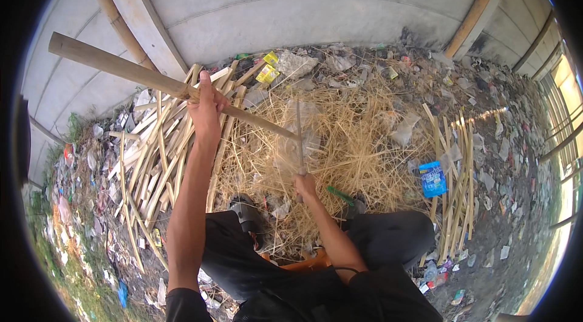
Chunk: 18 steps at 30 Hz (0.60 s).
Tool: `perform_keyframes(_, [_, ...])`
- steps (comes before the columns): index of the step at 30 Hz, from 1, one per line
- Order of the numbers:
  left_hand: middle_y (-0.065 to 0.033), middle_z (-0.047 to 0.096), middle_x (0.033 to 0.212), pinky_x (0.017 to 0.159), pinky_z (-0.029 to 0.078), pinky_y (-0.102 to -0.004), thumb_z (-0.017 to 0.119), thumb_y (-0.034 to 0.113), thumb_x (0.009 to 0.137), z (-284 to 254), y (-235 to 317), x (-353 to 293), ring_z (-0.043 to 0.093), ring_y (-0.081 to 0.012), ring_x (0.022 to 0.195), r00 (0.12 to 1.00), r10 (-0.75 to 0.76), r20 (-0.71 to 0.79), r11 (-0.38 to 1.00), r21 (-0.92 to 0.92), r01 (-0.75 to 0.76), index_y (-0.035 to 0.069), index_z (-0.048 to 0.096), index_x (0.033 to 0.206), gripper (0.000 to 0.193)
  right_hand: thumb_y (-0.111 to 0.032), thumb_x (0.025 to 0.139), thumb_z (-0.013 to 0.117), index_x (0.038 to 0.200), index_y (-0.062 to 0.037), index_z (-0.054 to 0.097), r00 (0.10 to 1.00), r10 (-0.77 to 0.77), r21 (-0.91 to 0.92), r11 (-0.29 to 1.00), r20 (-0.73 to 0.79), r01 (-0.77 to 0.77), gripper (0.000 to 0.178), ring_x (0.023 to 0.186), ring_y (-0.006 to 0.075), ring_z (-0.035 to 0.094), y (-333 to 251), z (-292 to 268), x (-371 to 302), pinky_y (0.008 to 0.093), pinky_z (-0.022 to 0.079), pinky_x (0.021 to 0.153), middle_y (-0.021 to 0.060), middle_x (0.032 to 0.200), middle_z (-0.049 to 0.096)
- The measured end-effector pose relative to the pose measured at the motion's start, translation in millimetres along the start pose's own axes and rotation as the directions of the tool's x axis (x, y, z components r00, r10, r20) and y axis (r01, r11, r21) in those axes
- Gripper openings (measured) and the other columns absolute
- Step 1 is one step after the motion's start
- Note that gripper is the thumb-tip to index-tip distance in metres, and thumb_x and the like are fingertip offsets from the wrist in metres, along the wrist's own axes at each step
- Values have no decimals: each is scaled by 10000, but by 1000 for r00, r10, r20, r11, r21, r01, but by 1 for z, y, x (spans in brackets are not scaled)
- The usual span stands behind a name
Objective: The person sits on the ground and uses a knife to split a long bamboo pole into thin strips. They hold the pole with one hand and use the knife to shave and separate the bamboo fibers, creating a pile of thin strips.
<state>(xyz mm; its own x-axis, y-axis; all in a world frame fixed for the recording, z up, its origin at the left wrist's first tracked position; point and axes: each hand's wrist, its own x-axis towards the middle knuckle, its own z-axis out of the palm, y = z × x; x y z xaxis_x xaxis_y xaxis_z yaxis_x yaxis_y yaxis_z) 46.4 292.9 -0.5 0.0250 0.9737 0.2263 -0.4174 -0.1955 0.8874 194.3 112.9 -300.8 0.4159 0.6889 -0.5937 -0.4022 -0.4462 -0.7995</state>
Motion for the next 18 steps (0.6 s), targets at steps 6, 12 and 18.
perform_keyframes(6, [28,417,542,509,373,-292,666,466,1034,-1,-4,1,403,-88,497,998,38,-51,999,9,-37,165,453,631,546,-106,920,582,716,-169,456,932,221,235,927,288,-293,249,413,96,309,6,-15,26,323,339,466,-58,538,345])
perform_keyframes(12, [33,426,556,515,385,-288,692,455,1020,-4,-4,3,413,-89,502,991,71,-112,997,0,-71,169,457,651,523,-85,942,559,780,-156,449,910,-95,434,895,404,-99,208,431,72,311,-57,-23,-3,291,321,471,-69,552,353])
perform_keyframes(18, [30,419,552,510,384,-291,694,466,1016,-2,-2,0,424,-88,505,987,15,-158,1000,4,-15,164,462,649,529,-33,911,617,813,-130,428,765,-644,423,687,-23,591,234,458,78,354,-112,-4,-47,304,349,472,-31,585,404])
